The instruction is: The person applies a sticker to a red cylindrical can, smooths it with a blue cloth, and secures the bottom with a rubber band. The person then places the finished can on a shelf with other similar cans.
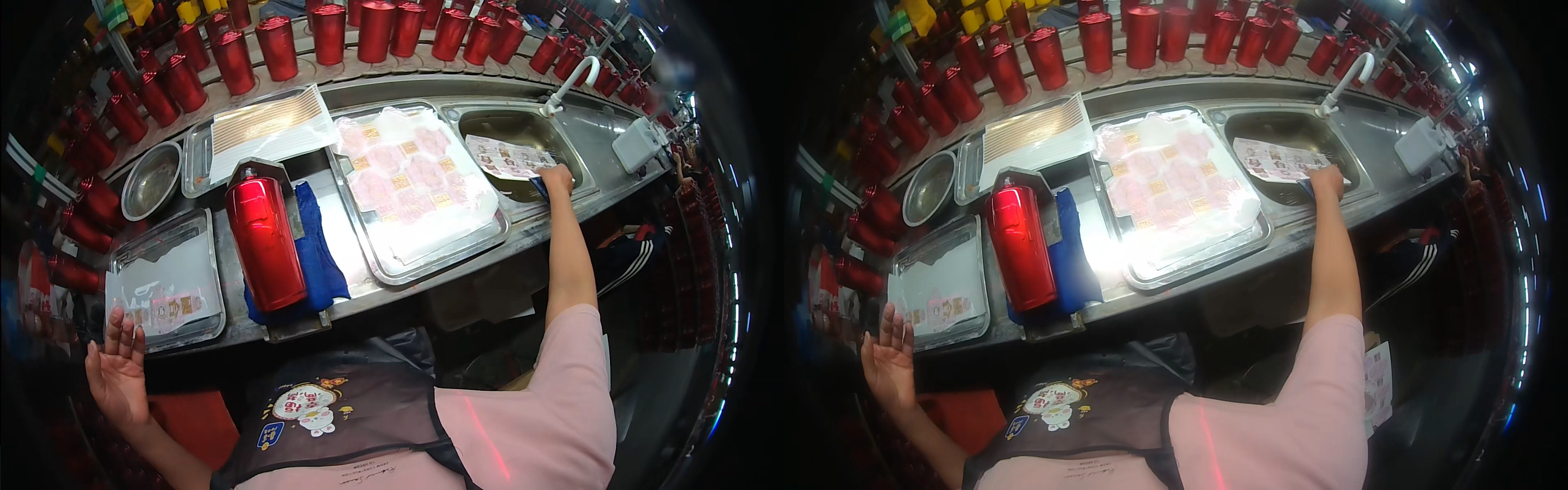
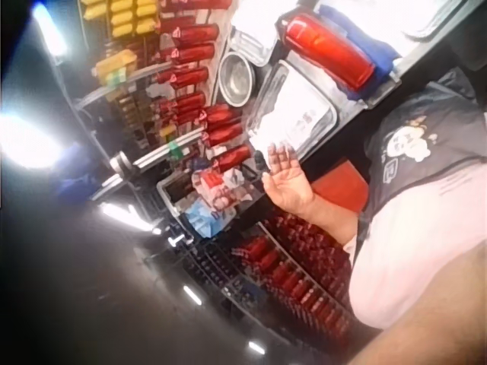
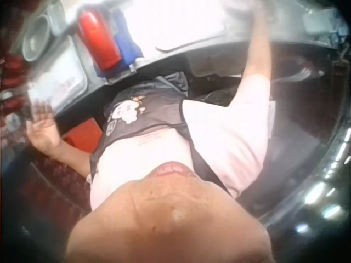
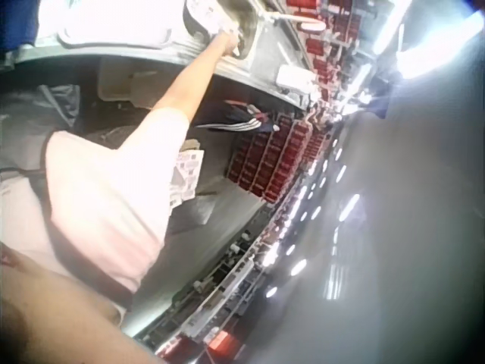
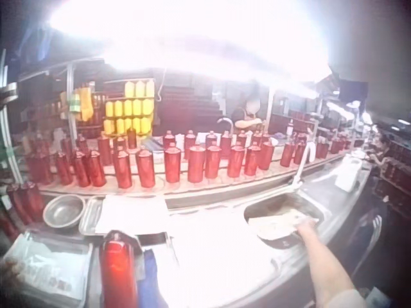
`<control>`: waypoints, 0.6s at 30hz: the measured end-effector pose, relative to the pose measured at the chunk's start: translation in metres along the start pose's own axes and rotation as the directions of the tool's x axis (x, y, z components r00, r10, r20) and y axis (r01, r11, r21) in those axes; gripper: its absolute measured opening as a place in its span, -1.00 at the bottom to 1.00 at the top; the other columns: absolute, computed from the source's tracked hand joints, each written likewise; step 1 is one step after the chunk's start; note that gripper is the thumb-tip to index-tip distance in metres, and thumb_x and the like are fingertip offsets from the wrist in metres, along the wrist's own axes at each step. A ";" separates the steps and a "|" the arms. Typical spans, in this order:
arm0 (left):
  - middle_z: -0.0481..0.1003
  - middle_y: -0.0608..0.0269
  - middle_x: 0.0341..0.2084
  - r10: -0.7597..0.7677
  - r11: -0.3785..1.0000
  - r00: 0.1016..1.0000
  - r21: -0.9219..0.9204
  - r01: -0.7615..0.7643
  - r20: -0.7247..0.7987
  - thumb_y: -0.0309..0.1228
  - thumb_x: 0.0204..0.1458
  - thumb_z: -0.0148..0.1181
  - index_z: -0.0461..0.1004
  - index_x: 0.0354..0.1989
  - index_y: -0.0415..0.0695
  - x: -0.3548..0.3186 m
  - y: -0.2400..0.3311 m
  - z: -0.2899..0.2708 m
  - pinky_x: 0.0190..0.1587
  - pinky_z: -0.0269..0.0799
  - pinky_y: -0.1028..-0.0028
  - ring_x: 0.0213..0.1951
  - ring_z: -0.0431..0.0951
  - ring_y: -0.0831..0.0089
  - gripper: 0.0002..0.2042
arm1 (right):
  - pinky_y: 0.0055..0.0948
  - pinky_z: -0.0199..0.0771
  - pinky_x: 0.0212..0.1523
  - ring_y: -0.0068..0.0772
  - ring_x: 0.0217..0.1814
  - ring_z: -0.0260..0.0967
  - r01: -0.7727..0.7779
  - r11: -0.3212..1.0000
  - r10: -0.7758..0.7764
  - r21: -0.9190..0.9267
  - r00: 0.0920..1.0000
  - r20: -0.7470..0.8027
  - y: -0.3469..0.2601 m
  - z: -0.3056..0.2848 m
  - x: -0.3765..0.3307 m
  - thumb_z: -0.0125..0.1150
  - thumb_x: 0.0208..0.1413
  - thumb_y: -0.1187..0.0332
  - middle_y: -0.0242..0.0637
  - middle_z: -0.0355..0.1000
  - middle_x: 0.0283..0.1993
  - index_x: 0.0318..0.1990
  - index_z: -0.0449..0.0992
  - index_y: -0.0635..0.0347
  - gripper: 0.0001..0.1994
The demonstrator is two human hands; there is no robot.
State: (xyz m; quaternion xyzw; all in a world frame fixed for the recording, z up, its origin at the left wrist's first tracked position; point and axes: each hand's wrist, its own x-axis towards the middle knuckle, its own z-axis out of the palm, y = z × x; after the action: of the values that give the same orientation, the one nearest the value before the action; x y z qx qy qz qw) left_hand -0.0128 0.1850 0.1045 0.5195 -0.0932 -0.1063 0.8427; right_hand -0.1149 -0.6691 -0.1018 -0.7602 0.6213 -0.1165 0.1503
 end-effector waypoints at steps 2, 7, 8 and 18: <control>0.38 -0.15 0.22 -0.027 1.000 1.000 -0.012 0.026 -0.008 -0.23 0.33 -0.03 0.18 0.29 -0.46 0.009 -0.005 -0.009 0.31 0.35 0.16 0.20 0.45 0.18 -0.46 | -0.14 0.48 0.15 0.02 0.18 0.48 0.109 0.990 -0.113 -0.095 0.993 -0.042 -0.003 -0.001 -0.028 0.51 -0.17 0.01 0.03 0.52 0.12 0.03 0.60 0.23 -0.38; 0.46 -0.13 0.12 -0.062 0.991 0.998 -0.115 0.063 0.015 -0.26 0.32 -0.01 0.35 0.12 -0.40 0.054 -0.016 -0.027 0.31 0.33 0.11 0.15 0.49 0.17 -0.59 | -0.06 0.57 -0.25 -0.04 -0.24 0.60 0.650 0.426 -0.600 -0.630 0.724 0.341 0.127 0.032 0.110 0.22 -0.06 -0.02 -0.10 0.59 -0.38 -0.46 0.66 0.07 -0.66; 0.48 -0.13 0.10 -0.051 0.986 0.998 -0.163 0.043 -0.046 -0.27 0.31 0.01 0.41 0.05 -0.38 0.060 -0.018 -0.038 0.28 0.36 0.09 0.13 0.50 0.14 -0.63 | -0.03 0.57 -0.29 -0.07 -0.26 0.60 0.663 0.213 -0.644 -0.718 0.648 0.407 0.139 -0.005 0.135 0.20 -0.06 0.07 -0.13 0.60 -0.34 -0.44 0.68 -0.03 -0.75; 0.62 0.21 -0.32 0.151 0.819 0.924 0.567 0.082 -0.351 -0.53 0.08 0.29 0.47 -0.04 -0.30 0.067 -0.029 -0.097 -0.19 0.50 0.56 -0.31 0.60 0.58 -0.72 | -0.40 0.34 0.20 -0.35 0.12 0.45 0.533 0.759 -0.601 0.375 0.794 0.087 0.047 -0.059 0.011 0.20 0.26 0.18 -0.08 0.54 0.08 0.12 0.52 0.42 -0.55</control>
State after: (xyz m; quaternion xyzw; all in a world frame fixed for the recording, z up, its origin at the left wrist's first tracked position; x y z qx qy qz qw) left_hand 0.0749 0.2372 0.0388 0.7568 0.0349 0.0451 0.6512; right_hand -0.1774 -0.6935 -0.0648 -0.8842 0.3132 -0.1815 0.2953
